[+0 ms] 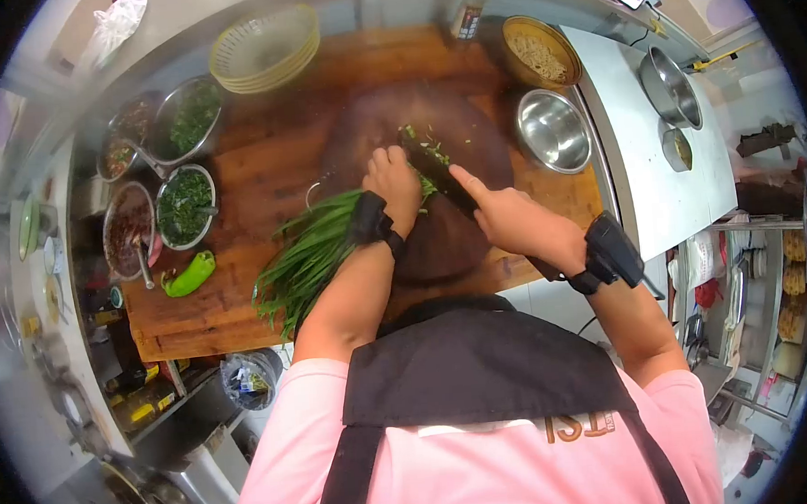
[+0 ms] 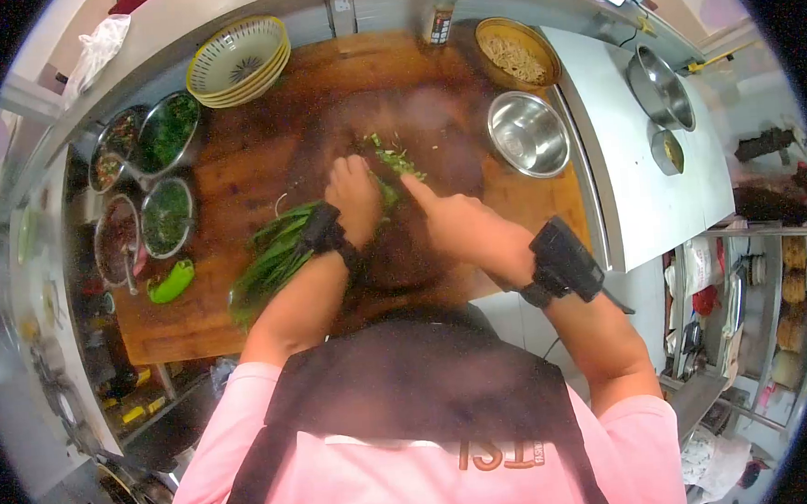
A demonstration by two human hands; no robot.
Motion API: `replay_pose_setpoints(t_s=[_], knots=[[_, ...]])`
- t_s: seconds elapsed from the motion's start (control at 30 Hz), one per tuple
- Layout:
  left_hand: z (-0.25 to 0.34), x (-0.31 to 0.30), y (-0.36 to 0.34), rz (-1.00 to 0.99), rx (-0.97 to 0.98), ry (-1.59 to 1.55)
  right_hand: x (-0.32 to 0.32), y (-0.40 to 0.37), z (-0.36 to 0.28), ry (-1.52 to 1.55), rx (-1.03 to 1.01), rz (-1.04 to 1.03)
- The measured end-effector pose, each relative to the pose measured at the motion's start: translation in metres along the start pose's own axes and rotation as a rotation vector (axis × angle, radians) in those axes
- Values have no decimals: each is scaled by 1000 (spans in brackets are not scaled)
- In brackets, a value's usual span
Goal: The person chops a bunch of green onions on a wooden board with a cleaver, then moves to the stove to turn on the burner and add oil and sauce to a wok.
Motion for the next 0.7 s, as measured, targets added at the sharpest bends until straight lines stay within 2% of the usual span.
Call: replay_pose_setpoints(t_s=[0.13,0.2,0.23,0.37,0.47,0.53,0.7], knots=[[-6,6,1,-25,-20,-10,21,10,-1,25,24,-36],[-5,4,0,-78,-22,-3,52,30,5,55,44,105],[-3,3,2,-118,-22,5,56,33,8,52,41,109],[-10,8,5,-16,-44,-9,39,36,9,69,-72,189],[-12,-5,7,19,-22,109,15,22,1,69,-111,189],[-11,-23,9,112,15,212,2,6,-3,90,-99,203],[-22,-7,-12,-71,-60,138,2,-15,-3,112,-58,188]])
Point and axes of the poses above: each hand's wrist, its own y-axis towards the middle knuckle, its own x-axis out of the palm, z = x × y, the point moved 6 cm from there along y, towards the middle knuckle, and after that the axes turned 12 degrees about x, right-handed, at the moved point
